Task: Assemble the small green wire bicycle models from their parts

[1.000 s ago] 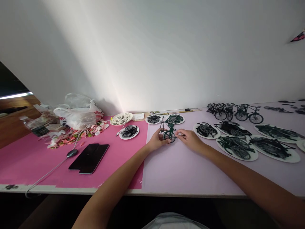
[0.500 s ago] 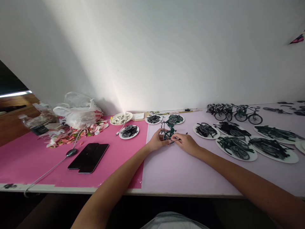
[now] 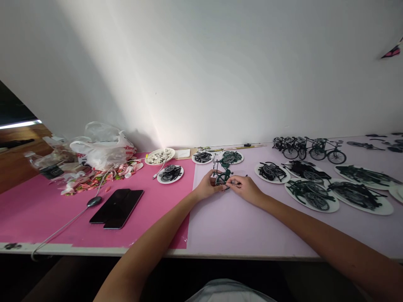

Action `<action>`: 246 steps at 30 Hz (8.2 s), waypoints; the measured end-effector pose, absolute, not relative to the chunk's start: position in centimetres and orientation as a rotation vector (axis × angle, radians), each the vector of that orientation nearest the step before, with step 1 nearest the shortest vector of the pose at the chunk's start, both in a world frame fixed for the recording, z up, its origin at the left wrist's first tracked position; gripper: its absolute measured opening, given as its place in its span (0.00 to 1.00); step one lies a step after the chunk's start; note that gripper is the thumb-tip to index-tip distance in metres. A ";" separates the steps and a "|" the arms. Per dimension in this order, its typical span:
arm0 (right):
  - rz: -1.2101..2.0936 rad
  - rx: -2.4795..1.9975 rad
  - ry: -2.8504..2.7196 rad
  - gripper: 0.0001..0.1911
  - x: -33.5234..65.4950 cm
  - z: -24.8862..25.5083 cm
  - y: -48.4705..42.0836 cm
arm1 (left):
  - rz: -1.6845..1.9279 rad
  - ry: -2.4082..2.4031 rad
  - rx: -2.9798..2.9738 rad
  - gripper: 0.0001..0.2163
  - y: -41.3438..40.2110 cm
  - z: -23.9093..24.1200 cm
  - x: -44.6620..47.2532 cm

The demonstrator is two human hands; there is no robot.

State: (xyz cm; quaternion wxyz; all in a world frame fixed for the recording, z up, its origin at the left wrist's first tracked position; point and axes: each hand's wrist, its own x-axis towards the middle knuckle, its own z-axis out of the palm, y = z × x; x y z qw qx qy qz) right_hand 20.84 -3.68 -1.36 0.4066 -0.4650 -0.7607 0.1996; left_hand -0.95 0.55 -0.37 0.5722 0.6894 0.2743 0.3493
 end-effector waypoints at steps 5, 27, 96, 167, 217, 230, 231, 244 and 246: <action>0.520 -1.163 -1.935 0.11 21.0 -1.3 -3.6 | 0.823 0.663 1.619 0.37 0.4 -0.3 -0.9; 0.365 -1.177 -2.011 0.08 21.2 -1.0 -3.8 | 0.820 0.622 1.593 0.36 0.4 -0.3 -0.9; 0.677 -1.075 -1.795 0.14 21.0 -0.5 -4.3 | 0.961 0.702 1.554 0.25 -1.0 0.6 0.1; -0.165 -0.852 -1.983 0.08 20.7 0.2 -4.9 | 1.031 0.754 1.489 0.28 0.9 -0.7 -0.4; -0.311 -0.986 -2.016 0.09 20.8 -0.5 -4.3 | 1.008 0.792 1.525 0.29 0.3 -0.1 -0.4; -0.412 -0.961 -2.051 0.09 20.8 -0.4 -4.4 | 0.988 0.852 1.504 0.28 -0.1 0.2 -0.2; -0.418 -0.962 -2.054 0.09 20.8 -0.4 -4.4 | 0.989 0.853 1.505 0.28 -0.1 0.1 -0.2; -0.415 -0.979 -2.045 0.08 20.7 -0.6 -4.3 | 0.988 0.812 1.548 0.27 0.2 -0.3 -0.2; -0.420 -0.980 -2.039 0.08 20.7 -0.7 -4.3 | 0.990 0.815 1.538 0.27 0.1 -0.2 -0.2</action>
